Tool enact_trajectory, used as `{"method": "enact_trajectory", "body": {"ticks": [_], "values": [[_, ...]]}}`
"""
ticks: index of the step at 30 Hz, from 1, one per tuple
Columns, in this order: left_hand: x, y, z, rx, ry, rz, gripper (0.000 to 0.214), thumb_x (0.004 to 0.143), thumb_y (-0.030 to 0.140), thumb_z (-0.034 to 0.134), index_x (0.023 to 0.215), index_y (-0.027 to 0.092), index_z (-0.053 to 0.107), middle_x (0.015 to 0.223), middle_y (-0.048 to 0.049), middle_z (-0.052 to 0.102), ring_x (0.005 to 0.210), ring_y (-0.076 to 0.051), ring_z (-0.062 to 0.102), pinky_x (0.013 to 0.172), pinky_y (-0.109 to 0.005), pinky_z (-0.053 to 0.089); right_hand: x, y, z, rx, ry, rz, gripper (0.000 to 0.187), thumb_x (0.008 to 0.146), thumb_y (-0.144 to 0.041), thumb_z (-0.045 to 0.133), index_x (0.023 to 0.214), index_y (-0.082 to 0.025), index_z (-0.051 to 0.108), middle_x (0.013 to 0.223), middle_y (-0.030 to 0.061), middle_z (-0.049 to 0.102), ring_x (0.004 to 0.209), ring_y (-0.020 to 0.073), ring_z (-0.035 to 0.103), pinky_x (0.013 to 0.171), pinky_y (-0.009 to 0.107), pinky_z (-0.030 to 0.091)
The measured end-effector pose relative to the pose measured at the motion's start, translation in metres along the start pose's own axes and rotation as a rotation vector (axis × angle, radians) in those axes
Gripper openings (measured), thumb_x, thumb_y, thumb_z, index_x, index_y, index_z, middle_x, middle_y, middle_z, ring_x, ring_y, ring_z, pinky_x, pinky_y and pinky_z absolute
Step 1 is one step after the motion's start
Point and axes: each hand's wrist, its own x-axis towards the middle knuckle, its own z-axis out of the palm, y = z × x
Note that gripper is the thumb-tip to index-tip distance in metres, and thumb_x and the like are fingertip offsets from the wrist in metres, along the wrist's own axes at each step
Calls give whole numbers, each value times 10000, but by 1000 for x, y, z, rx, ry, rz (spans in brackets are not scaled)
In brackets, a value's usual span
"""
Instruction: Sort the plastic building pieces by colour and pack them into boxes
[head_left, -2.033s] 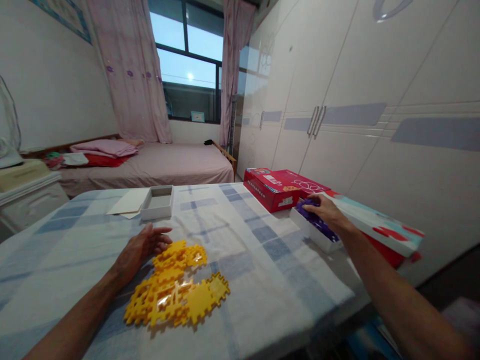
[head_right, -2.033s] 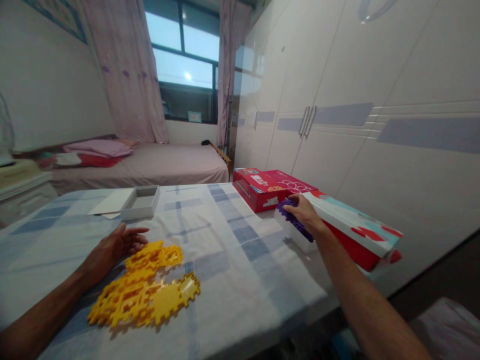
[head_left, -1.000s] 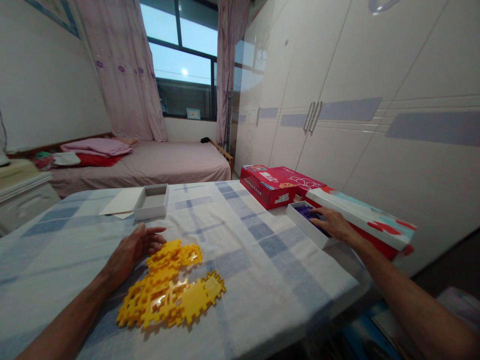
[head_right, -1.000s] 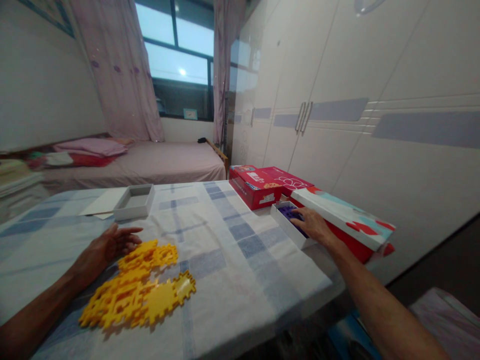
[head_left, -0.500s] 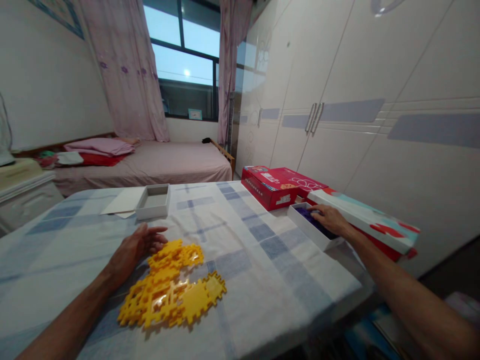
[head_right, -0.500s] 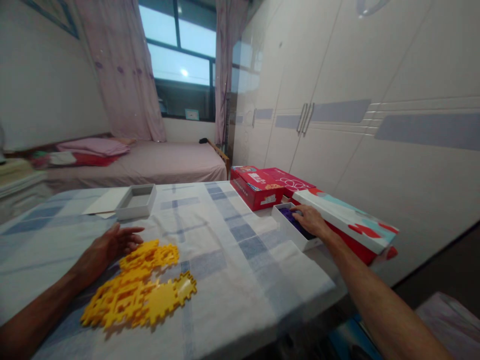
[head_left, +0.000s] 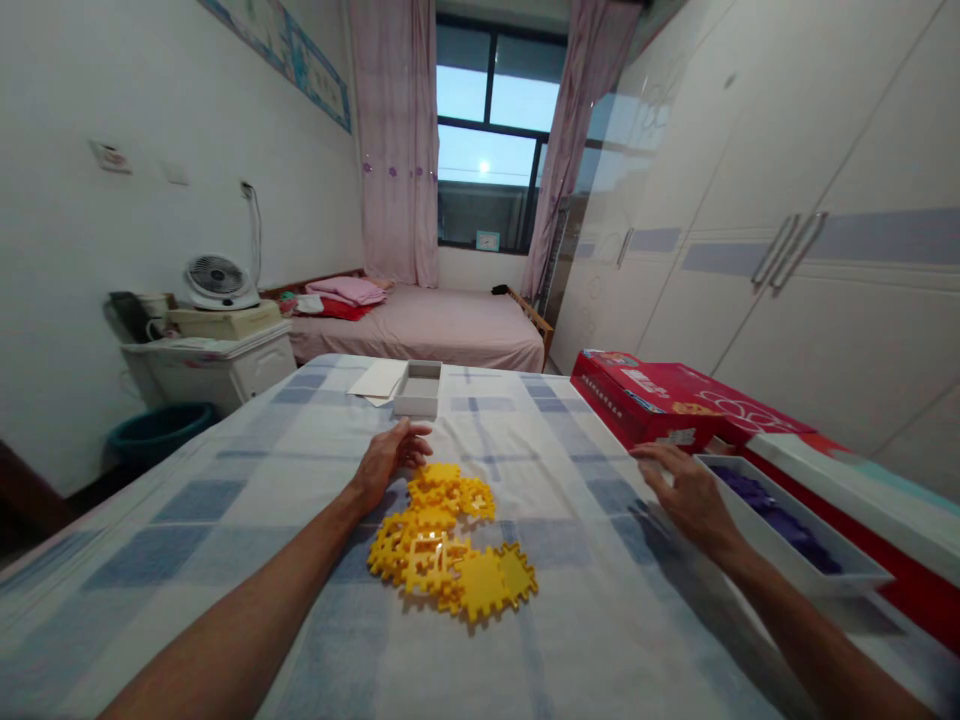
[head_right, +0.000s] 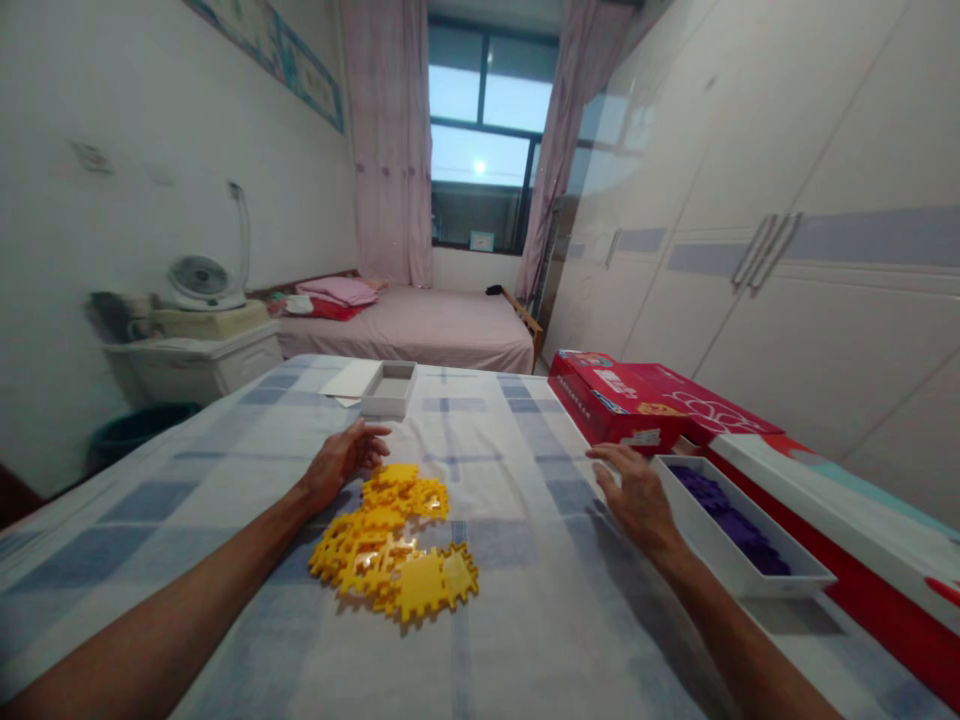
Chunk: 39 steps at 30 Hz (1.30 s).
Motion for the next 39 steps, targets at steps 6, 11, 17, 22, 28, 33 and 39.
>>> {"method": "enact_trajectory", "body": {"ticks": [6, 11, 17, 22, 28, 33, 39], "values": [[-4, 4, 2, 47, 154, 87, 537, 720, 601, 582, 920, 107, 650, 700, -40, 646, 566, -128, 563, 591, -269, 440, -14, -26, 58, 51, -88, -123, 270, 830, -273, 445, 942, -181, 673, 1078, 123, 643, 1012, 247, 589, 921, 425, 445], [-5, 3, 6, 190, 182, 134, 495, 703, 584, 591, 875, 122, 642, 668, -35, 633, 542, -127, 545, 574, -274, 442, -17, -22, 58, 58, -108, -117, 246, 835, -243, 441, 924, -189, 664, 1023, 111, 646, 970, 232, 588, 894, 402, 459], [-3, -7, 4, 425, 240, 205, 396, 740, 458, 540, 954, 138, 634, 785, -60, 665, 615, -157, 607, 615, -290, 477, -17, -27, 56, 68, -149, -93, 231, 824, -210, 429, 899, -204, 647, 988, 94, 643, 950, 225, 579, 878, 394, 462], [10, -3, 0, 844, 220, 176, 380, 779, 368, 455, 980, 126, 667, 886, -114, 706, 723, -208, 660, 651, -305, 480, -17, -28, 56, 72, -165, -103, 244, 824, -215, 415, 883, -195, 651, 994, 101, 640, 938, 226, 586, 875, 392, 459], [53, 31, -43, 1137, 341, 177, 333, 779, 302, 479, 979, 141, 692, 1035, -153, 678, 926, -302, 635, 822, -383, 442, -16, -26, 56, 85, -173, -104, 249, 821, -239, 418, 875, -203, 659, 1000, 104, 650, 946, 236, 599, 879, 407, 461], [88, 32, -80, 1364, 405, 149, 400, 802, 266, 478, 1147, 115, 615, 1285, -182, 541, 1223, -319, 469, 991, -366, 354, -15, -20, 58, 79, -182, -107, 249, 827, -281, 425, 872, -237, 667, 987, 97, 666, 935, 250, 619, 852, 421, 485], [123, 11, -86, 1516, 341, 31, 517, 824, 397, 476, 1253, 113, 532, 1357, -210, 480, 1288, -340, 395, 986, -425, 358, -19, -8, 65, 36, -178, -134, 243, 840, -299, 442, 915, -257, 669, 1035, 89, 664, 986, 245, 615, 867, 407, 495]]}}
